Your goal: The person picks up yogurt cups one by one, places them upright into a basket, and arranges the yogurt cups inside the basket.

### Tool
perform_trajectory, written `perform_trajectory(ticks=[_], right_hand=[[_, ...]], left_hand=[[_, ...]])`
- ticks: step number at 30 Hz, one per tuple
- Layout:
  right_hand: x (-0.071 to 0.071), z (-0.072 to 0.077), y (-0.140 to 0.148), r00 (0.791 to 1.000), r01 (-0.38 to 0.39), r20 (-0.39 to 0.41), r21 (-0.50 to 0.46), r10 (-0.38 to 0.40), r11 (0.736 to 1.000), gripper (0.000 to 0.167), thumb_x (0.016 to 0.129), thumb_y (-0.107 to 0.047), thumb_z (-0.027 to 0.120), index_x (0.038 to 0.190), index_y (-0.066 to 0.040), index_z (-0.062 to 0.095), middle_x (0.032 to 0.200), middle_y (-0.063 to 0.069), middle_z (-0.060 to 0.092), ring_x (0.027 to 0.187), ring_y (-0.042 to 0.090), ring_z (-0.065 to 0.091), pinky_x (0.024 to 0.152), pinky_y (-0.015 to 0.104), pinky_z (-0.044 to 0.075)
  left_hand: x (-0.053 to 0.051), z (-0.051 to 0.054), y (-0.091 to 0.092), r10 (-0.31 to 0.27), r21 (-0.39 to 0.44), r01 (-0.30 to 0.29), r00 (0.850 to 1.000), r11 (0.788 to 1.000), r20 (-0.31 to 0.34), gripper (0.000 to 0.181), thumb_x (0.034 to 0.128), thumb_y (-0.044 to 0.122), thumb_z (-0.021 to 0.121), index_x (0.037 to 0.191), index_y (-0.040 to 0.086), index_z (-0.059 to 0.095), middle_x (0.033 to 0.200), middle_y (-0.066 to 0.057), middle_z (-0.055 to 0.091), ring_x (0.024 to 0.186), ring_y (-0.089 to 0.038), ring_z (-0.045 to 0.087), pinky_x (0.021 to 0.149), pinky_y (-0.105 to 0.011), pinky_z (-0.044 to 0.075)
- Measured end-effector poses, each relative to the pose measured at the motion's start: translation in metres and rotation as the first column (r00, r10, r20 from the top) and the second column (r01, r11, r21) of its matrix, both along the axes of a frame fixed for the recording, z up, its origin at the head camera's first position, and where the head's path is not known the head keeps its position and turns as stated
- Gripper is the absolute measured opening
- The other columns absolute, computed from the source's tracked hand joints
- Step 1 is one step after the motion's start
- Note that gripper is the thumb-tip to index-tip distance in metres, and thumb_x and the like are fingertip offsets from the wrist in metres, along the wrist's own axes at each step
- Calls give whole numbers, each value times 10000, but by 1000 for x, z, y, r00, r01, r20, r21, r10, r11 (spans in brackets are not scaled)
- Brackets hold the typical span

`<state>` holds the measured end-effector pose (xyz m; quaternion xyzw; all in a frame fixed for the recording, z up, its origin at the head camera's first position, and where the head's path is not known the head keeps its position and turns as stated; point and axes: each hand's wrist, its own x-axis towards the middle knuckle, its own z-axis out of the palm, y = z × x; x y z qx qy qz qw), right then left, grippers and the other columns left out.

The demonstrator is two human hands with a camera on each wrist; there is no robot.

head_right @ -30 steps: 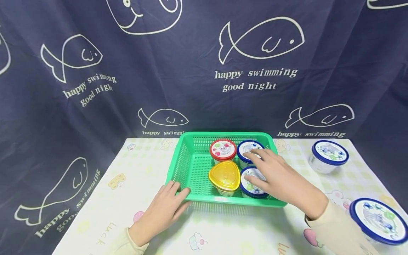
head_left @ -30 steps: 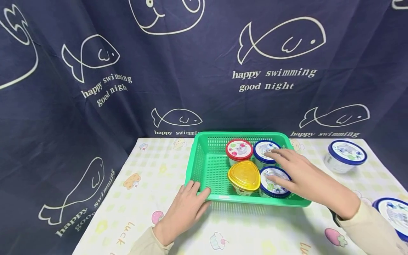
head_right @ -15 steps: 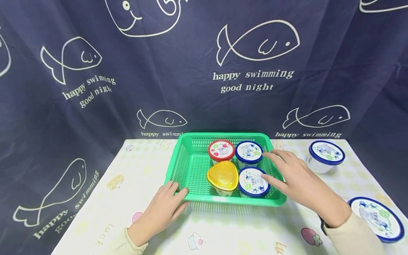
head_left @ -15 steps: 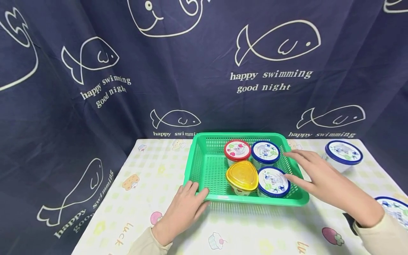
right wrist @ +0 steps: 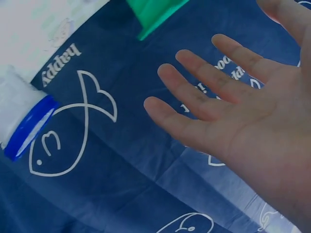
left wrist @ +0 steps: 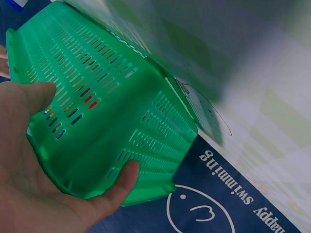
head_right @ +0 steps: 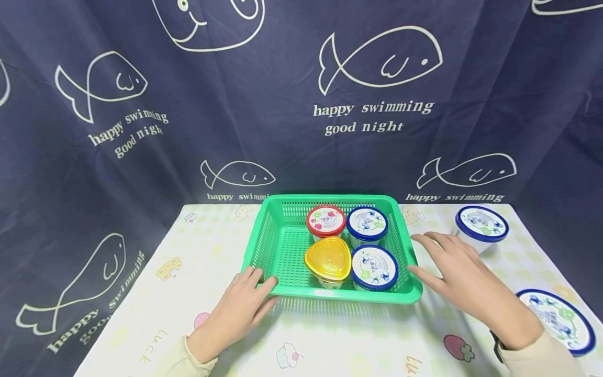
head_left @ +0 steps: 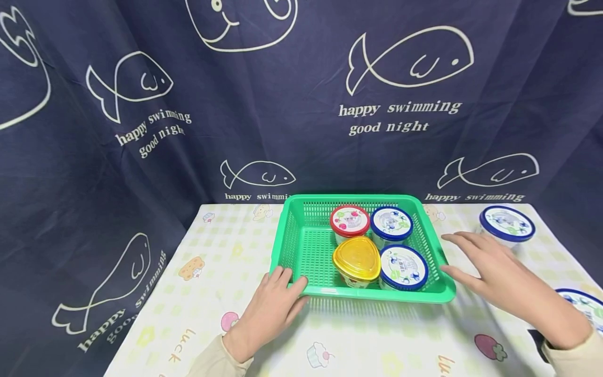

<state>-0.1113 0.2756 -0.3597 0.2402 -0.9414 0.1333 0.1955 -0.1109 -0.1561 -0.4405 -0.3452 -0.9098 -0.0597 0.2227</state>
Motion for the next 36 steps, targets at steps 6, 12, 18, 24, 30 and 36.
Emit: perform_trajectory(ticks=[6,12,18,24,30,36], right_hand=[[5,-10,18,997,68,-39,33,-67,997,603,784,-310,830,1265,-44,582,1184,232,597,1087,454,539,795,679,401],[15,-21,38,986,166,25,28,-167,986,602,816,-348,803,1277,-48,559,1221,265,576,1106,505,500,796,701,372],[28,-32,58,962,264,57,24,-265,964,608,839,-370,778,1289,-39,538,1242,314,538,1100,545,467,804,706,341],[38,-39,74,940,338,44,19,-338,941,628,848,-413,760,1267,-7,529,1237,348,504,1100,588,423,818,742,294],[47,-51,87,923,384,27,18,-384,923,656,837,-447,764,1224,30,531,1193,406,479,1077,631,391,972,763,204],[53,-61,97,915,402,20,8,-402,916,655,847,-445,753,1198,58,522,1144,425,465,1038,628,401,962,731,230]], left_hand=[[0,0,0,-1,8,1,1000,1000,14,241,938,371,682,1030,216,523,876,24,419,836,-193,382,651,-304,312],[0,1,1,4,1,-4,1000,1000,22,233,953,380,659,1039,218,517,882,22,419,837,-196,382,654,-309,323],[0,0,0,1,-3,-1,1000,1000,9,226,967,396,632,1038,214,517,884,20,421,841,-199,392,654,-310,331],[0,-1,0,-11,20,12,1000,1000,-11,235,946,382,664,1032,208,531,870,16,422,825,-201,391,645,-306,331],[2,2,0,3,7,-3,1000,1000,25,232,944,374,673,1041,215,535,876,23,424,839,-195,395,653,-307,322],[1,1,1,-2,11,2,1000,1000,15,241,933,365,689,1037,212,536,868,24,418,835,-191,391,641,-305,313]])
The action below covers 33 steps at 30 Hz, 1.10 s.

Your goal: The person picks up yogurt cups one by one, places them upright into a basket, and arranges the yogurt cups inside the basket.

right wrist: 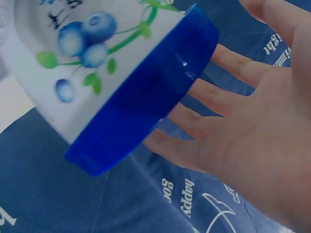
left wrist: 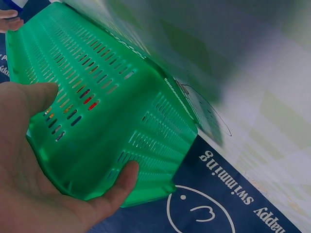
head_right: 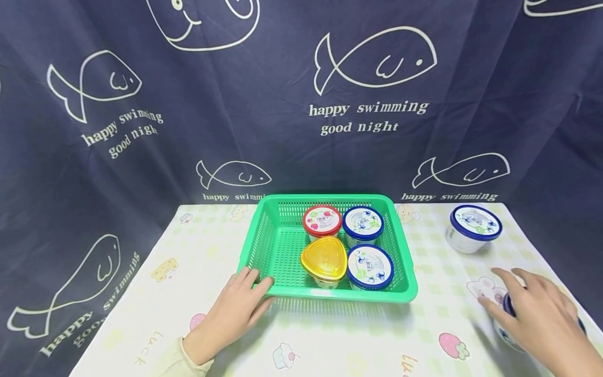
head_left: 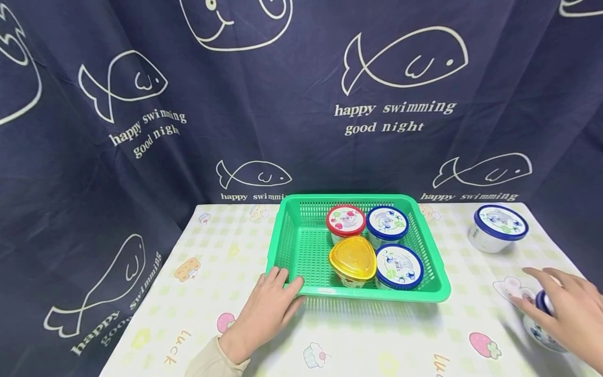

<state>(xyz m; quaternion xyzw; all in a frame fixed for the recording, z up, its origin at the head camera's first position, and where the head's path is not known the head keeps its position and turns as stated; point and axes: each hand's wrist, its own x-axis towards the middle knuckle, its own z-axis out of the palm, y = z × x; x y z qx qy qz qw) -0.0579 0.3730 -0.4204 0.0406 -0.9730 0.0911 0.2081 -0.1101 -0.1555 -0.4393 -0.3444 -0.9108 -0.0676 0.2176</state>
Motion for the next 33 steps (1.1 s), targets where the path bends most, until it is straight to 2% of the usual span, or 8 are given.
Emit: perform_trajectory(ticks=[3,7,11,15,21,27,33], right_hand=[[2,-3,5,1000,10,-5,21,-10,1000,700,840,-495,742,1185,71,516,1126,434,469,1020,617,427,943,699,264],[3,-6,9,999,41,-14,52,-40,998,797,769,-588,759,1145,79,536,1079,427,503,967,625,467,888,693,322],[5,-12,12,997,73,4,40,-73,997,890,717,-641,768,1135,107,527,1052,451,484,959,658,433,926,740,288],[6,-18,18,998,65,0,-15,-65,998,906,741,-628,761,1165,129,500,1098,470,436,1011,658,382,1004,745,208],[9,-27,23,998,66,-2,-85,-66,994,867,812,-628,706,1218,102,473,1166,480,369,1091,665,337,1078,731,131],[9,-28,23,999,43,-8,-78,-44,996,834,838,-655,647,1205,78,493,1141,470,384,1058,644,363,1031,755,175],[11,-28,22,996,79,38,-90,-76,993,899,820,-683,640,1263,78,456,1188,467,343,1106,646,327,1034,752,171]], left_hand=[[0,-1,0,3,-5,-3,1000,1000,-1,238,938,370,680,1039,212,534,868,24,418,832,-193,391,635,-302,311],[0,-1,0,5,-14,-5,1000,1000,5,248,937,379,676,1052,212,534,873,21,426,835,-196,393,639,-304,313],[0,0,-1,3,-19,-3,1000,1000,11,267,931,397,670,1064,212,530,886,19,425,844,-197,386,651,-310,317],[0,0,-1,-1,-20,2,1000,1000,10,272,933,404,658,1074,209,531,892,15,426,852,-202,391,651,-319,329],[0,0,-2,-6,-14,6,1000,1000,3,274,923,395,662,1071,201,537,893,9,431,856,-206,398,648,-327,336],[1,-1,-2,-9,-6,9,1000,1000,-1,279,923,410,656,1068,200,544,897,11,425,861,-207,397,650,-323,327],[0,-2,-1,-7,-9,7,1000,1000,-4,282,916,404,673,1044,198,528,885,10,413,854,-206,393,646,-327,337]])
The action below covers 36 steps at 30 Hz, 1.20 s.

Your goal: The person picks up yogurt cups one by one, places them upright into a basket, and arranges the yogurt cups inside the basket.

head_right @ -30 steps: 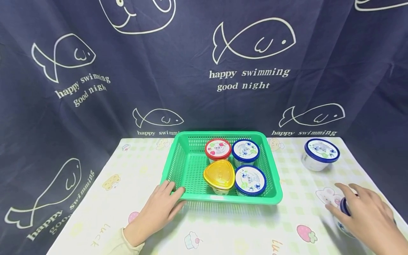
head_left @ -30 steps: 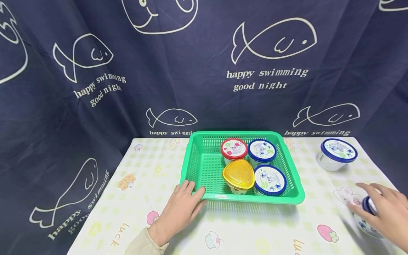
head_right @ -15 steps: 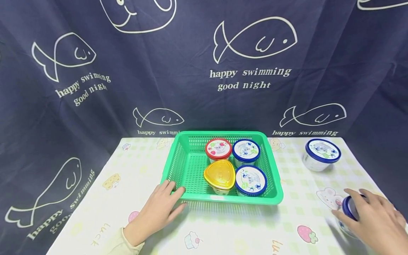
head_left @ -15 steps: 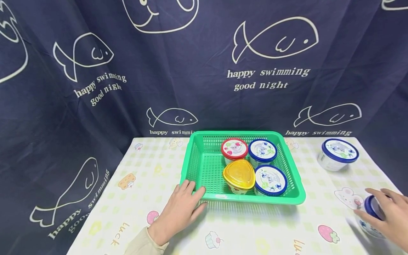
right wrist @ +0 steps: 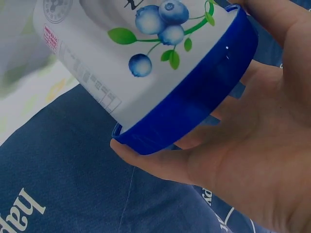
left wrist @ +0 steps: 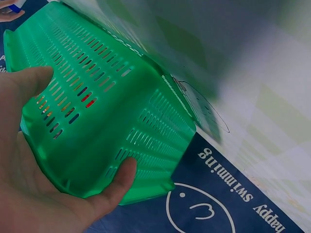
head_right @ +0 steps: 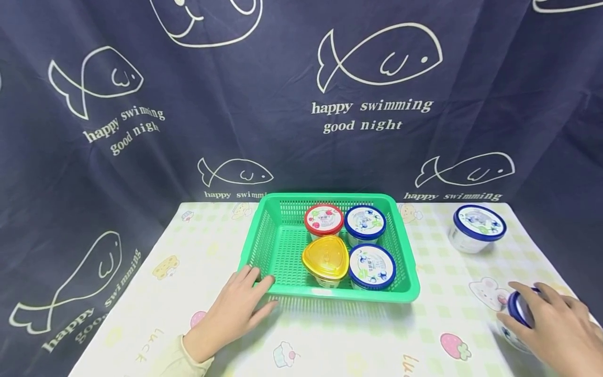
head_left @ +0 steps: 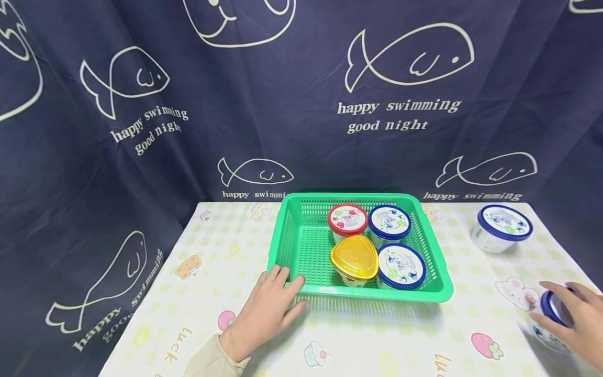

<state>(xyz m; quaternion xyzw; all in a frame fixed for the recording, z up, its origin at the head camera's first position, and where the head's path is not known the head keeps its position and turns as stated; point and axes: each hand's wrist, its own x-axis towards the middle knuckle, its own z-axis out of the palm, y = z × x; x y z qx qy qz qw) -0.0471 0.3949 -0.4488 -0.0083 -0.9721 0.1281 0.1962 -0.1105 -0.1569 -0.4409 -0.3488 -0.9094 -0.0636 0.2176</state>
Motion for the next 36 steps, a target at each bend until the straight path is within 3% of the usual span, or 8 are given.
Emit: perform_trajectory(ticks=[10,15,16,18,19,23,29,36], right_hand=[[-2,-10,15,1000,-26,3,-88,27,996,898,769,-324,847,1427,61,372,1264,442,359,1199,639,324,1138,658,105],[-4,-9,16,994,-72,-84,-98,64,993,881,694,-339,888,1319,107,457,1135,382,454,1120,465,446,1183,297,60],[-5,-8,16,991,-88,-107,-106,77,990,875,665,-336,902,1289,111,482,1108,371,477,1150,319,479,1142,206,58],[-7,-3,13,993,-84,-93,-108,74,991,872,666,-337,902,1284,111,482,1122,377,473,1158,327,480,1178,260,92],[-8,1,10,996,-70,-67,-98,64,993,874,683,-344,894,1298,108,468,1144,386,456,1111,458,458,1203,374,130],[-14,17,-1,1000,-30,-3,-77,30,997,886,714,-385,873,1323,95,445,1221,413,400,1104,610,371,1068,716,193],[-23,39,-19,999,-4,35,-55,5,998,916,693,-458,868,1342,44,459,1304,455,326,1251,671,253,1064,760,115],[-28,58,-39,988,-119,-104,-64,112,991,927,641,-470,887,1333,19,513,1220,431,403,1108,673,343,1065,743,153]], left_hand=[[-1,1,0,-1,6,1,1000,1000,-9,320,891,406,716,1029,194,519,882,6,421,850,-210,400,638,-326,334],[0,1,0,-2,3,2,1000,1000,-2,315,893,399,718,1024,198,513,872,13,410,837,-202,382,625,-314,307],[0,2,0,-1,2,1,1000,1000,0,315,894,398,718,1022,198,511,870,14,408,835,-201,380,626,-314,305],[0,1,0,-2,1,2,1000,1000,2,314,894,395,718,1018,196,509,867,14,406,832,-202,378,630,-315,305],[0,1,0,-1,0,1,1000,1000,2,313,896,395,716,1018,194,509,867,13,407,832,-202,377,632,-315,307],[0,1,0,1,-4,-1,1000,1000,11,298,911,387,699,1022,191,503,867,12,397,830,-201,366,638,-314,310],[1,0,-1,-4,3,4,1000,1000,11,298,913,382,698,1014,190,494,864,13,391,830,-200,367,638,-313,318],[-1,-1,-1,-12,8,13,1000,1000,-10,287,915,375,687,1027,187,501,856,11,400,830,-203,376,639,-302,310]])
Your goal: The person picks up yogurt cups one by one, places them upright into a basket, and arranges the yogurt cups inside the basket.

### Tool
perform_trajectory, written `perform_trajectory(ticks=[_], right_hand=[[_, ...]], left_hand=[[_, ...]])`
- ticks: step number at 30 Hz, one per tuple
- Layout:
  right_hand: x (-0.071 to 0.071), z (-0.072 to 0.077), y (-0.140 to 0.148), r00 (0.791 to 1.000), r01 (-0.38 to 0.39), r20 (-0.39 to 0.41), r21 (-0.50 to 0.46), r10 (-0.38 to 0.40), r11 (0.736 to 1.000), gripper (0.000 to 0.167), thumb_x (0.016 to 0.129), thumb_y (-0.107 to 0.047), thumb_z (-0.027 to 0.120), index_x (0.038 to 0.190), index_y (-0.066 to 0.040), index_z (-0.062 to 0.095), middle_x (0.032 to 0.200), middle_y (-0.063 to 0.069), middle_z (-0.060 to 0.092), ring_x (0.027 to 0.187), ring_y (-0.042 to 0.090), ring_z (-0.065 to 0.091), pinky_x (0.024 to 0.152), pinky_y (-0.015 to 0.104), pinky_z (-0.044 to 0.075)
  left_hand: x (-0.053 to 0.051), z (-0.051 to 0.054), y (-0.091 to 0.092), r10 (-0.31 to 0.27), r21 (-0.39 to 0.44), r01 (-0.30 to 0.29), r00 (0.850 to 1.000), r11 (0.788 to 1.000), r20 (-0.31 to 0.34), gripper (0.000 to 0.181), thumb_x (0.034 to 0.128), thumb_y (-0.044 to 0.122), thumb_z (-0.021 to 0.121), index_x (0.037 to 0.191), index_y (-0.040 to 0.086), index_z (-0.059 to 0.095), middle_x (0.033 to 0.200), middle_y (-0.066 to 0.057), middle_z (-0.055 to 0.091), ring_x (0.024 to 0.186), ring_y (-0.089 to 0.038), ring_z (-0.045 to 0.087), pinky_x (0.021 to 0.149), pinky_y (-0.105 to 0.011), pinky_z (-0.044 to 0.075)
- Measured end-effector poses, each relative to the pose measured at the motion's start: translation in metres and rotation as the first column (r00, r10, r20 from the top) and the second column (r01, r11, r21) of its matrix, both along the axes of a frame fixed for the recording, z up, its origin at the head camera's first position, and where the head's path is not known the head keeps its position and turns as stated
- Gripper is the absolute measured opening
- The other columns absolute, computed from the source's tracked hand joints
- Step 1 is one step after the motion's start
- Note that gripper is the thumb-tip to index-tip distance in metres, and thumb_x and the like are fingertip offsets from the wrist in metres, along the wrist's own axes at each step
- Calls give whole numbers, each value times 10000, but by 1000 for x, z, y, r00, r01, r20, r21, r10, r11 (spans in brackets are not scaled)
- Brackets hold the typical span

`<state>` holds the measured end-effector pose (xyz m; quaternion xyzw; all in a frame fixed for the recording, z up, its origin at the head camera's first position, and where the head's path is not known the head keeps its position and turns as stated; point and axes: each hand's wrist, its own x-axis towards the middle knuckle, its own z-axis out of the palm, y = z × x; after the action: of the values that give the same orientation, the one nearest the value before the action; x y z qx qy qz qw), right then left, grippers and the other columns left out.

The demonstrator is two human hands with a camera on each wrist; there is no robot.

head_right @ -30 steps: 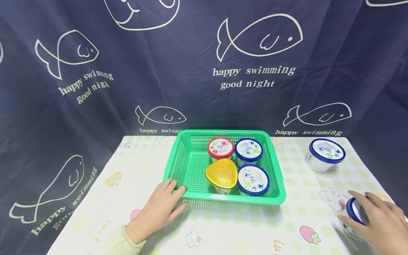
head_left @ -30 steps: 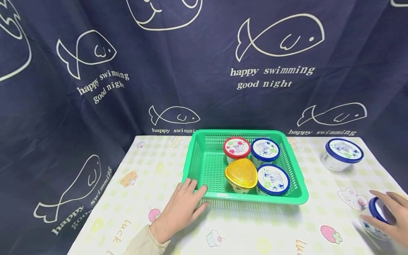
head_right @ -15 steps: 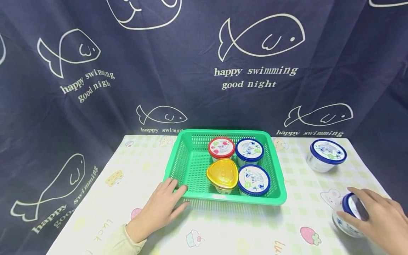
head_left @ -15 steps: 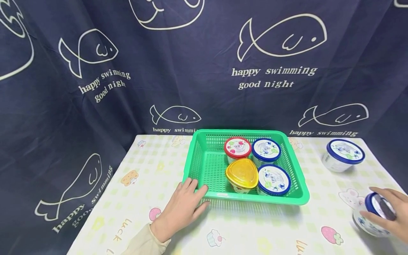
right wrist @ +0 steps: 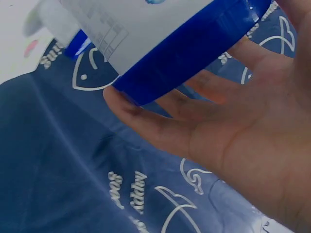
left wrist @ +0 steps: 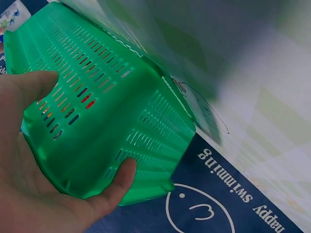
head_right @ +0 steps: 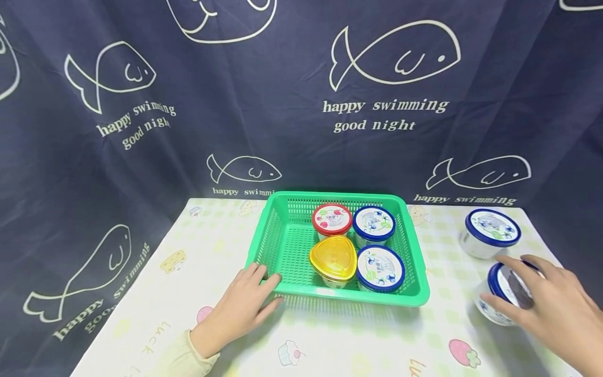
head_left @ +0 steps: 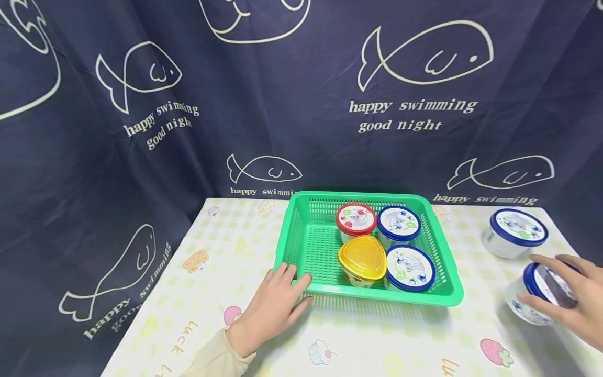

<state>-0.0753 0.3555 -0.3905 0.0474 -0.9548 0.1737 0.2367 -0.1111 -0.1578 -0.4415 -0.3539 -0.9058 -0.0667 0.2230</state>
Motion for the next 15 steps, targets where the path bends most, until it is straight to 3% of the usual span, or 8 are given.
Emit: perform_trajectory(ticks=[10,15], right_hand=[[-10,25,-15,987,-85,-134,63,93,994,936,545,-549,892,1252,-12,595,1160,381,502,980,619,437,900,711,293],[-14,36,-24,980,-94,-166,98,110,991,951,545,-635,855,1222,-13,613,1140,381,522,965,621,454,838,702,313]], left_hand=[[0,2,1,4,-21,-4,1000,1000,8,285,914,356,692,1051,192,503,876,8,410,843,-203,382,646,-298,326],[0,2,0,11,-23,-11,1000,1000,13,281,916,358,688,1048,195,501,882,8,414,851,-204,387,654,-301,326]])
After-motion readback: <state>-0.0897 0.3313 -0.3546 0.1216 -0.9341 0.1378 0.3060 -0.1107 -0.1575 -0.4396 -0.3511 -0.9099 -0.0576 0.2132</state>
